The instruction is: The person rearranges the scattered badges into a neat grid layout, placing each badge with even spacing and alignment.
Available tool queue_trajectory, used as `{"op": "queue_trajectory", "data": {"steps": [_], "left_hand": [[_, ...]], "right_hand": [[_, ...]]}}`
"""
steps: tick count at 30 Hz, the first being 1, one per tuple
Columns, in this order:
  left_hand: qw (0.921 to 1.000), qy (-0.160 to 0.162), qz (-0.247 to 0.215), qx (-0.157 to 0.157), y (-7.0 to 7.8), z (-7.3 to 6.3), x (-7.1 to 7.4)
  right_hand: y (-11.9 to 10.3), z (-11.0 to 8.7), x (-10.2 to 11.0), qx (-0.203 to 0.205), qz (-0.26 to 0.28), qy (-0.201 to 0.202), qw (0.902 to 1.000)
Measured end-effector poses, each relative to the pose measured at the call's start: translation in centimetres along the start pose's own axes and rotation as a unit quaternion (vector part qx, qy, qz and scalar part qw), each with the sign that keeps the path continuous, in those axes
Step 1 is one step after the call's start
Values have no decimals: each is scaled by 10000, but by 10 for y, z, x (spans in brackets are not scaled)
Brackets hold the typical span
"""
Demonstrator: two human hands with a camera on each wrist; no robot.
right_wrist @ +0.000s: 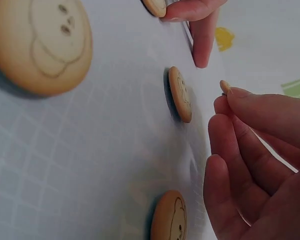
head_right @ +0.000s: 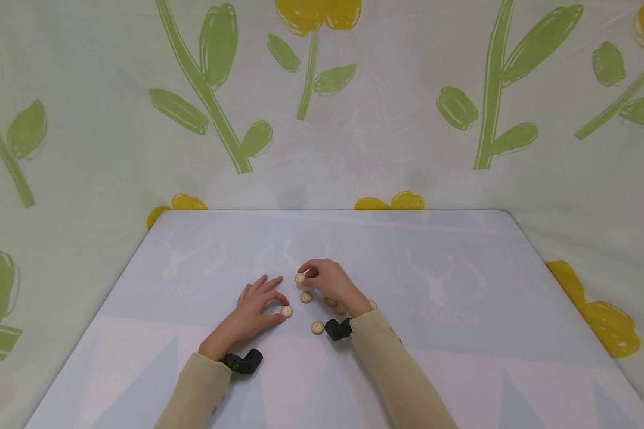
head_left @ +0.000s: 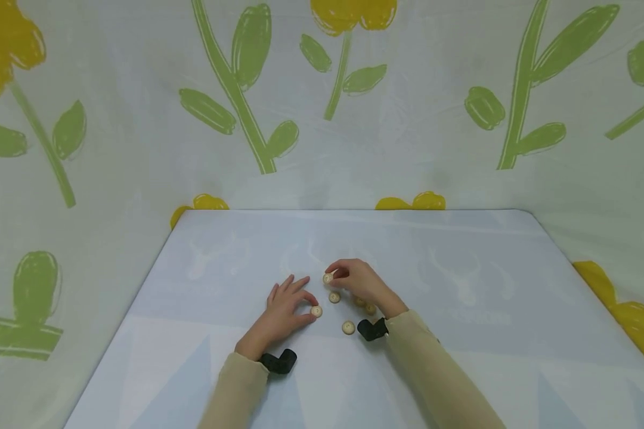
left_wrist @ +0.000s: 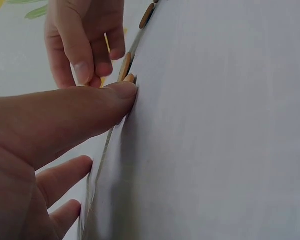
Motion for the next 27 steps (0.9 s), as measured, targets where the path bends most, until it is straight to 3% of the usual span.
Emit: {"op": "queue_trajectory", "data": {"steps": [11,27], "left_hand": [[10000,68,14,-38,0,-2,1],[10000,52,-26,-50,-1,0,-1]], "right_hand": [[-1,6,-10,38,-43,-253,9997],[-13,3,-21,200,-880,-72,9959]]}}
Point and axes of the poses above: each hand's wrist, its own z-axis towards the middle knuckle, its own x-axis out of the back of the hand, y = z × x, the point moved 3 cm from there along z, towards the middle knuckle, and after that the axes turned 15 degrees about z, right-handed, at the moved point
